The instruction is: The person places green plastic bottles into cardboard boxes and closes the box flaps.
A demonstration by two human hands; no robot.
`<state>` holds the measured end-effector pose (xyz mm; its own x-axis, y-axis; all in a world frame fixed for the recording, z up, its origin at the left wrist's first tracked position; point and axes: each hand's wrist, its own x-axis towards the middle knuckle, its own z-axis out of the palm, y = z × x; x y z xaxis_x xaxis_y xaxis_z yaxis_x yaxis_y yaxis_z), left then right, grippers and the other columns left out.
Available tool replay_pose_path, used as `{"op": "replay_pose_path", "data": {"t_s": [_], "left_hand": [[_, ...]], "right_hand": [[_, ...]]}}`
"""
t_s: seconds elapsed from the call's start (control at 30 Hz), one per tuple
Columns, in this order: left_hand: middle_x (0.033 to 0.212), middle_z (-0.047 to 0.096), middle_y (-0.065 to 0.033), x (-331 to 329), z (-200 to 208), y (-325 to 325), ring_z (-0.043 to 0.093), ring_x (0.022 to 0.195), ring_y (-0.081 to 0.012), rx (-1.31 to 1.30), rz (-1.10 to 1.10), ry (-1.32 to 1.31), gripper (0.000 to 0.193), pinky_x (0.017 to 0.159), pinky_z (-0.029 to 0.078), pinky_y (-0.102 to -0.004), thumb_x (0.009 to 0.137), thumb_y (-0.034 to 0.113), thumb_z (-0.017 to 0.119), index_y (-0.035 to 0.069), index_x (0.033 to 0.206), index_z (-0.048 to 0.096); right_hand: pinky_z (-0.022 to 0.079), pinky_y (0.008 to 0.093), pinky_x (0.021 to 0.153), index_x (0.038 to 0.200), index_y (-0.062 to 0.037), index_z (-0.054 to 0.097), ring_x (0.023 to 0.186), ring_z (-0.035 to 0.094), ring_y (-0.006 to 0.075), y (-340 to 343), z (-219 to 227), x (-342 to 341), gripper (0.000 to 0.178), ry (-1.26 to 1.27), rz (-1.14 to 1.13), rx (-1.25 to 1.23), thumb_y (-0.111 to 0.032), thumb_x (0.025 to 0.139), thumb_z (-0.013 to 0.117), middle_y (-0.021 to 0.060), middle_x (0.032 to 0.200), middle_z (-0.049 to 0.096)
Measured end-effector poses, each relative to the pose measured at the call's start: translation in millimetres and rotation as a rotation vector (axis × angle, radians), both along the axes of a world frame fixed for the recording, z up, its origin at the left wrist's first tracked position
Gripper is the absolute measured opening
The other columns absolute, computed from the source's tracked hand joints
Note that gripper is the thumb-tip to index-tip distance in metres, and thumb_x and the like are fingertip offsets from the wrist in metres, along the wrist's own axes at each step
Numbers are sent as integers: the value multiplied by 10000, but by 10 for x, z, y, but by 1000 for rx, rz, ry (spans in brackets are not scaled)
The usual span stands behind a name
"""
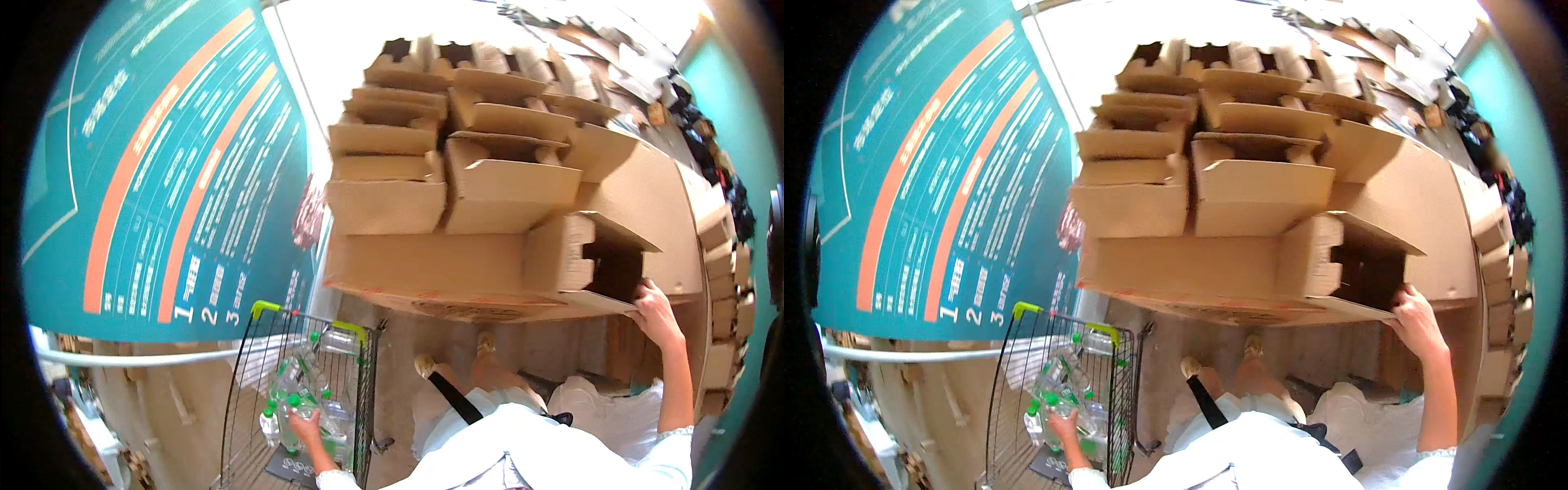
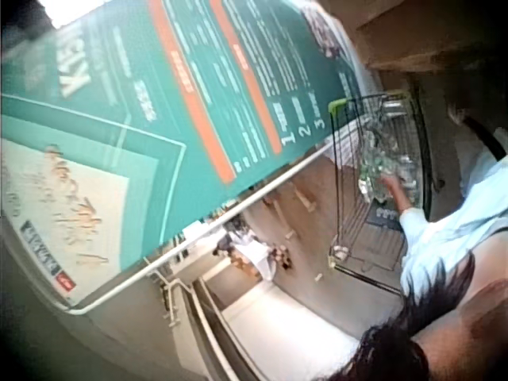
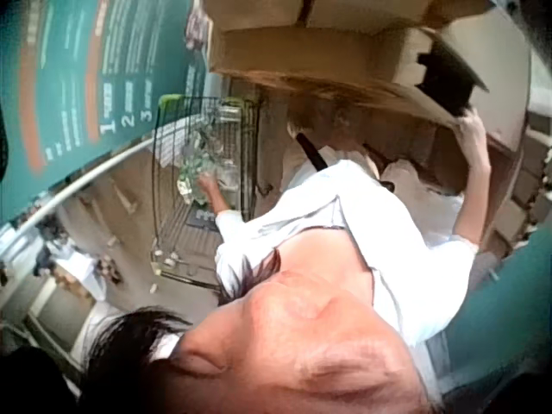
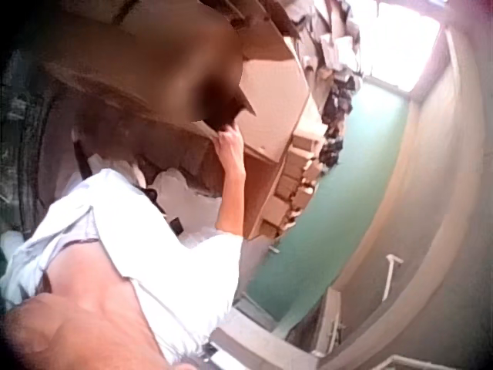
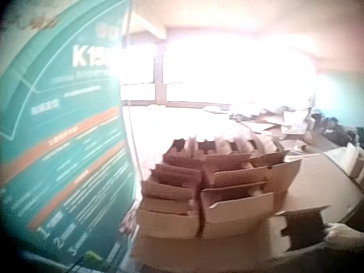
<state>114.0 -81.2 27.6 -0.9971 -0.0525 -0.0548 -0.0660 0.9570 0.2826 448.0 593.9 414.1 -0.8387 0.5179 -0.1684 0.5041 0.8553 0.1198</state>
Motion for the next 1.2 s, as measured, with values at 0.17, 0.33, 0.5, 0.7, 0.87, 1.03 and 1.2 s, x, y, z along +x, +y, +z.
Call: {"op": "replay_pose_path", "data": {"t_s": [0.17, 0.33, 0.5, 0.7, 0.87, 1.03, 1.2], "left_hand": [[1099, 646, -190, -707, 1312, 1197, 626, 978, -344, 428, -230, 448, 680, 834, 491, -437, 710, 285, 840, -47, 1217, 533], [1204, 601, -183, -639, 2743, 2973, 604, 1077, -280, 1195, -306, 507, 670, 940, 484, -433, 773, 291, 773, -27, 1292, 494], [1266, 560, -206, 255, 3963, 4986, 562, 1179, -327, 1631, -1053, 227, 866, 995, 466, -493, 693, 397, 796, 4, 1366, 419], [940, 663, -181, 1303, 4371, 6499, 673, 868, -326, 460, -1776, -40, 700, 770, 535, -382, 602, 302, 881, -1, 1113, 511], [877, 673, -198, 1311, 3839, 7133, 654, 897, -369, -429, -1917, -288, 625, 792, 532, -424, 584, 325, 872, 10, 1052, 604], [1090, 687, -162, 1308, 2716, 7341, 654, 1013, -343, -740, -2007, -485, 466, 881, 530, -428, 698, 249, 795, 45, 1102, 682], [1126, 667, -188, 1359, 2905, 7417, 639, 1040, -338, -733, -1859, -664, 370, 889, 518, -422, 770, 134, 678, 50, 1130, 669]], "right_hand": [[464, 411, 842, 664, -34, 671, 937, 531, 297, 132, -32, 81, 190, 50, 105, -36, -202, 695, 755, 122, 830, 579], [448, 395, 797, 699, -83, 676, 938, 529, 263, 305, -55, 96, 191, 119, 261, -100, -263, 716, 736, 90, 854, 568], [457, 385, 836, 751, -86, 695, 967, 522, 225, 552, -84, 148, 261, 140, 349, -214, -336, 824, 706, 67, 896, 572], [472, 355, 790, 739, -77, 710, 904, 513, 209, 866, -103, 235, 214, 343, 418, -297, -282, 788, 750, 53, 863, 546], [469, 360, 769, 677, -80, 633, 931, 503, 214, 948, -270, 284, 239, 563, 440, -389, -259, 802, 730, 49, 896, 496], [472, 350, 739, 653, -92, 603, 932, 501, 208, 971, -365, 139, 225, 665, 477, -419, -220, 786, 732, 44, 872, 494], [537, 351, 703, 660, -103, 623, 904, 550, 232, 1016, -375, 83, 215, 699, 446, -406, -219, 711, 798, 49, 862, 496]]}}
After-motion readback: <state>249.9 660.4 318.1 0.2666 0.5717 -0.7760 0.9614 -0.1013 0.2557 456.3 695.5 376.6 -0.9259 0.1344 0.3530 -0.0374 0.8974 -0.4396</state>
